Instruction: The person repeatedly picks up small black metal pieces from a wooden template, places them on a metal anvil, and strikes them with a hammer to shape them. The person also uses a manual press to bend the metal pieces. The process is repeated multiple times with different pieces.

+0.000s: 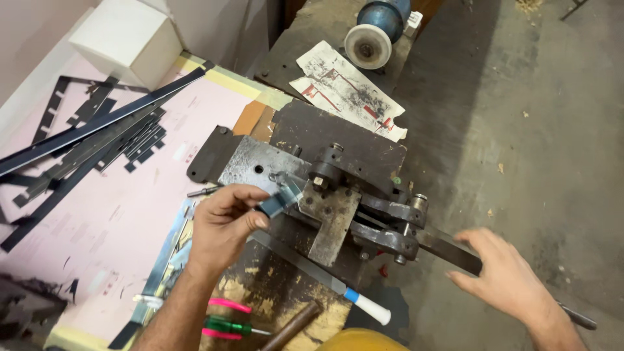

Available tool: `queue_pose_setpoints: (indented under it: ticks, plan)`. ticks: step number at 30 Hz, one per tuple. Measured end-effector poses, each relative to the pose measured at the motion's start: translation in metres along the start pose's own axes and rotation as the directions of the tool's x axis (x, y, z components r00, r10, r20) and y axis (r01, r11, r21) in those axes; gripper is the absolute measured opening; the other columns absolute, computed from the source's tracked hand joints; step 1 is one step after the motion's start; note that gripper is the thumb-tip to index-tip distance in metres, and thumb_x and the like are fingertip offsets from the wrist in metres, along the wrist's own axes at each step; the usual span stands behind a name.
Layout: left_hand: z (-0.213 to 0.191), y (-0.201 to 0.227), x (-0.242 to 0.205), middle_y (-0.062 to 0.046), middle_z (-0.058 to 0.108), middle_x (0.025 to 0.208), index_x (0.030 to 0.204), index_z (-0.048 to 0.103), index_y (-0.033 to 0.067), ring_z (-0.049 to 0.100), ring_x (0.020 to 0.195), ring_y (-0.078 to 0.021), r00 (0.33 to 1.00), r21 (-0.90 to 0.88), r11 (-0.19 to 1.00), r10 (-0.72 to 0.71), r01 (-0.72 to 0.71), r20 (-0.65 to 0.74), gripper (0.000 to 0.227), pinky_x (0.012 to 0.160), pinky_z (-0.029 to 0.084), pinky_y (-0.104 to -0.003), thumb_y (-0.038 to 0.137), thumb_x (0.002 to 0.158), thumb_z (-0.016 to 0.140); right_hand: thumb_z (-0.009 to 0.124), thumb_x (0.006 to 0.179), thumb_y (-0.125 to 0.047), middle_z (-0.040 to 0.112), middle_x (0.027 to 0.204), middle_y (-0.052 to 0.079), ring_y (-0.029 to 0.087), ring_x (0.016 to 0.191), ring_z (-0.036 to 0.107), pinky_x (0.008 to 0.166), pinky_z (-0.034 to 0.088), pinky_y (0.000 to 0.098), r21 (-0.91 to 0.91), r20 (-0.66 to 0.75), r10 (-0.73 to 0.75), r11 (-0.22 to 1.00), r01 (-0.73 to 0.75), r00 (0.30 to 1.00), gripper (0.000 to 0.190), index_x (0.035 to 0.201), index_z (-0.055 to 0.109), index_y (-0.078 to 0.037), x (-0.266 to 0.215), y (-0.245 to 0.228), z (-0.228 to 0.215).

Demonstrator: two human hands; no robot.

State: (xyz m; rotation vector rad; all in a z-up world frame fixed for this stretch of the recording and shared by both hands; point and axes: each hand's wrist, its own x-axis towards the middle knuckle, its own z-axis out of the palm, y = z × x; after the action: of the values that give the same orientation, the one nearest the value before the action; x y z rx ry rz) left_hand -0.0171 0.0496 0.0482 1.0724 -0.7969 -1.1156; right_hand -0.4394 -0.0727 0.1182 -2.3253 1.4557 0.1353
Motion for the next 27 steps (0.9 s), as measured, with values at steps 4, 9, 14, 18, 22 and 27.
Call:
queue_pose_setpoints:
  ticks: [4, 9, 14, 18, 22, 27]
  plan:
    - [0.018, 0.003, -0.038, -0.003, 0.074, 0.087, 0.11, 0.074, 0.001, 0.066, 0.071, -0.0088, 0.983, -0.149, 0.98, -0.113, 0.135, 0.148, 0.03, 0.059, 0.053, -0.023, 0.013, 0.085, 0.084, 0.08, 0.078, -0.02, 0.074, 0.113, 0.012, 0.029, 0.099, 0.075, 0.087, 0.057, 0.0384, 0.357, -0.339, -0.344, 0.814, 0.458, 0.876, 0.034, 0.107, 0.07, -0.005, -0.013, -0.066, -0.017]
    - [0.063, 0.011, -0.089, -0.004, 0.073, 0.088, 0.111, 0.073, -0.0041, 0.063, 0.076, -0.0088, 0.934, -0.408, 0.852, -0.228, 0.328, 0.273, 0.03, 0.066, 0.049, -0.022, 0.012, 0.088, 0.083, 0.085, 0.079, -0.006, 0.07, 0.111, 0.019, 0.029, 0.095, 0.073, 0.078, 0.06, 0.0341, 0.412, -0.434, -0.707, 0.395, 0.821, 0.558, 0.032, 0.106, 0.068, -0.002, -0.016, -0.132, -0.018]
    - [0.084, 0.028, -0.114, -0.005, 0.073, 0.085, 0.109, 0.074, 0.002, 0.068, 0.074, -0.0108, 0.961, -0.198, 0.943, -0.275, 0.266, -0.018, 0.038, 0.063, 0.054, -0.024, 0.028, 0.082, 0.083, 0.085, 0.081, 0.002, 0.071, 0.091, 0.011, 0.025, 0.079, 0.072, 0.07, 0.059, 0.034, 0.428, -0.533, -0.703, 0.256, 0.867, 0.471, 0.022, 0.096, 0.069, -0.002, -0.028, -0.144, -0.015]
    - [0.113, 0.032, -0.135, -0.007, 0.071, 0.1, 0.117, 0.067, 0.0031, 0.068, 0.089, -0.0134, 0.946, 0.354, 0.934, 0.154, -0.045, -0.285, 0.055, 0.078, 0.059, -0.026, 0.031, 0.074, 0.087, 0.082, 0.081, 0.005, 0.071, 0.091, 0.012, 0.027, 0.079, 0.073, 0.069, 0.06, 0.0345, 0.413, -0.567, -0.643, 0.319, 0.853, 0.515, 0.021, 0.095, 0.068, 0.0, -0.043, -0.144, -0.002]
    - [0.149, 0.021, -0.154, -0.011, 0.074, 0.091, 0.109, 0.073, -0.0013, 0.072, 0.079, -0.0182, 0.91, 0.108, 0.963, -0.191, 0.246, -0.369, 0.052, 0.066, 0.063, -0.032, 0.02, 0.067, 0.093, 0.08, 0.082, 0.008, 0.07, 0.092, 0.014, 0.028, 0.08, 0.074, 0.069, 0.06, 0.0347, 0.393, -0.612, -0.587, 0.356, 0.848, 0.53, 0.021, 0.098, 0.067, 0.003, -0.052, -0.144, 0.016]
    - [0.162, 0.018, -0.15, -0.01, 0.067, 0.119, 0.119, 0.061, -0.0041, 0.067, 0.101, -0.0177, 0.897, 0.142, 0.988, 0.115, -0.059, -0.427, 0.062, 0.088, 0.06, -0.031, 0.015, 0.072, 0.096, 0.076, 0.084, 0.01, 0.071, 0.096, 0.015, 0.029, 0.084, 0.074, 0.073, 0.061, 0.0362, 0.399, -0.633, -0.548, 0.375, 0.837, 0.547, 0.022, 0.103, 0.067, 0.004, -0.052, -0.141, 0.028]
